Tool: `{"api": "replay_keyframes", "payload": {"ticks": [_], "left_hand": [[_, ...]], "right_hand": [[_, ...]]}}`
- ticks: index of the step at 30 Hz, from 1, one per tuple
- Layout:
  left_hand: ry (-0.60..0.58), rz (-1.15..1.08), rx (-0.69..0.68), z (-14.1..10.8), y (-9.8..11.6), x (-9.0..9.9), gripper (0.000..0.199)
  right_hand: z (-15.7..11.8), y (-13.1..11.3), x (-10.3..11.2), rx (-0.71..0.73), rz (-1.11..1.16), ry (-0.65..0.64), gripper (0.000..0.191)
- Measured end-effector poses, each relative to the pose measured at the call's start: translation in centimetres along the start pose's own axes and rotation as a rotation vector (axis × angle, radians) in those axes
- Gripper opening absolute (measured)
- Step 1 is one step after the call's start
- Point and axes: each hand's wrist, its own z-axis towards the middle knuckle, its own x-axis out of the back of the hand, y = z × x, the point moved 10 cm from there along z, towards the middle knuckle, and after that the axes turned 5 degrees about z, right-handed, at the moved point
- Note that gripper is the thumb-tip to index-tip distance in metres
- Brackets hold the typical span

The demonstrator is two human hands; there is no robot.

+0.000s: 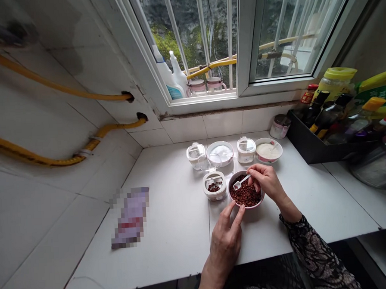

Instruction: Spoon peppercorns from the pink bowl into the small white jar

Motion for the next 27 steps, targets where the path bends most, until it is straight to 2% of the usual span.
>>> {"api": "replay_keyframes", "payload": {"ticks": [10,14,17,20,22,24,27], "left_hand": [[0.037,0.022,-0.016,0.1,0.0,0.1,0.067],[0.038,0.03,-0.02,0.2,0.0,0.1,0.069],[0.04,0.028,-0.024,0.1,0.1,0.0,0.07],[0.039,0.022,-0.018,0.0,0.0,-0.1,0.068],[0.039,0.021,-0.016,-0.1,-0.1,-0.2,0.068],[0.043,0.021,-0.019,-0.1,-0.1,-0.2,0.068],[0.056,0.03,-0.031,-0.2,0.0,0.0,0.067]], "right_hand": [[0.6,1.0,0.1,-0.09,0.165,-0.042,0.034],[0.4,0.6,-0.8,-0.089,0.233,-0.057,0.039],[0.0,-0.6,-2.1,-0.021,0.241,-0.065,0.039],[-0.7,-2.1,-3.2,0.116,0.178,-0.037,0.034],[-1.3,-3.2,-3.7,0.26,0.08,-0.003,0.027],[-2.5,-4.8,-4.8,0.483,-0.1,-0.019,0.019],[-5.2,-6.8,-7.3,0.873,-0.387,-0.142,0.019]]}}
